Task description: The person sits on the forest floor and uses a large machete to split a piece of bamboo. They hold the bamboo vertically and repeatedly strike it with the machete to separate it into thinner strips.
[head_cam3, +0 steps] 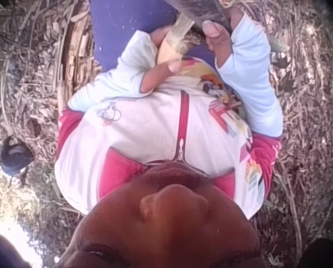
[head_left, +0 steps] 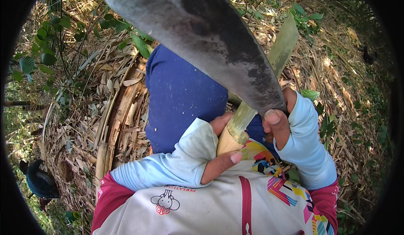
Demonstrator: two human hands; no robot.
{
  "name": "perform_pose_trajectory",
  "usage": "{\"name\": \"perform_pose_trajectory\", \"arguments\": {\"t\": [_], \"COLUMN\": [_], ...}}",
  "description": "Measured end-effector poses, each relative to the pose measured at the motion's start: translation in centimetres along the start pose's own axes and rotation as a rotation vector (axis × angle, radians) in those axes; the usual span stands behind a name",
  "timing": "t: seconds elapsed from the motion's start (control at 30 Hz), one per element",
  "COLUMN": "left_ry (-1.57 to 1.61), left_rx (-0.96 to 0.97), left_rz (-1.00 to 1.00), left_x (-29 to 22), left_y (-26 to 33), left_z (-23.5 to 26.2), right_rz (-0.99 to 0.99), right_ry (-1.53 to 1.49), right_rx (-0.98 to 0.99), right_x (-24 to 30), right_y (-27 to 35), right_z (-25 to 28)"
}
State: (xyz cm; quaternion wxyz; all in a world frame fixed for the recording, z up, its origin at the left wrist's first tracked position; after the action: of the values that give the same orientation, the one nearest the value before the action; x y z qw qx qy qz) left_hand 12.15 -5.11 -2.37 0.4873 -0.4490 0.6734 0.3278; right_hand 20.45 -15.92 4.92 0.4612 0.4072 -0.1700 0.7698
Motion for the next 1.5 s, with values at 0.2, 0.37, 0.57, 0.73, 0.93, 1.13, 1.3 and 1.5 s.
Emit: {"name": "perform_pose_trajectory", "arguments": {"t": [0.2,0.37,0.57,0.73,0.93,1.13,1.3,1.5], "left_ry": [0.048,0.004,0.015,-0.007,0.029,0.072,0.065,-0.077], "left_rx": [-0.046,-0.021,0.001,0.021,-0.014,-0.064,-0.093,0.000], "left_rz": [-0.078,-0.120,-0.099,-0.138,-0.127,-0.134,-0.106,-0.186], "left_x": [-0.4,-1.2,-0.9,-1.1,-0.6,-0.6,-0.6,-1.6], "left_y": [-0.2,-0.4,-0.3,-0.7,-0.6,-0.5,-0.2,-0.7], "left_z": [-0.2,-0.2,-0.1,-0.1,-0.2,-0.2,-0.1,-0.1], "right_rz": [0.024,0.044,0.159,0.175,0.133,0.214,0.246,0.237], "right_ry": [0.035,0.016,0.161,0.122,0.058,0.165,0.214,0.229], "right_rx": [0.048,0.011,0.064,0.082,0.043,0.061,0.134,0.158], "right_x": [0.1,0.4,1.4,1.2,0.8,1.5,1.4,1.0], "right_y": [0.2,-0.2,0.1,0.2,0.1,0.2,0.7,0.5], "right_z": [-0.4,0.0,-0.6,-0.7,-0.7,-0.7,-1.0,-1.0]}}
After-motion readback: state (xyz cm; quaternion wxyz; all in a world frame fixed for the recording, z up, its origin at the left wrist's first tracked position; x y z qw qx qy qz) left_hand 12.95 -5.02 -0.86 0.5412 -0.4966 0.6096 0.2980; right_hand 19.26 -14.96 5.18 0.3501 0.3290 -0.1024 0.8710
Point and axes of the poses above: each hand's wrist, its own y-axis away from the middle knuckle, its own z-axis out of the back of the hand, x = y × z, the point moved 9 cm from there along -y, towards the middle knuckle, and after that the axes turned 6 degrees about -z, right-handed, at the moved point
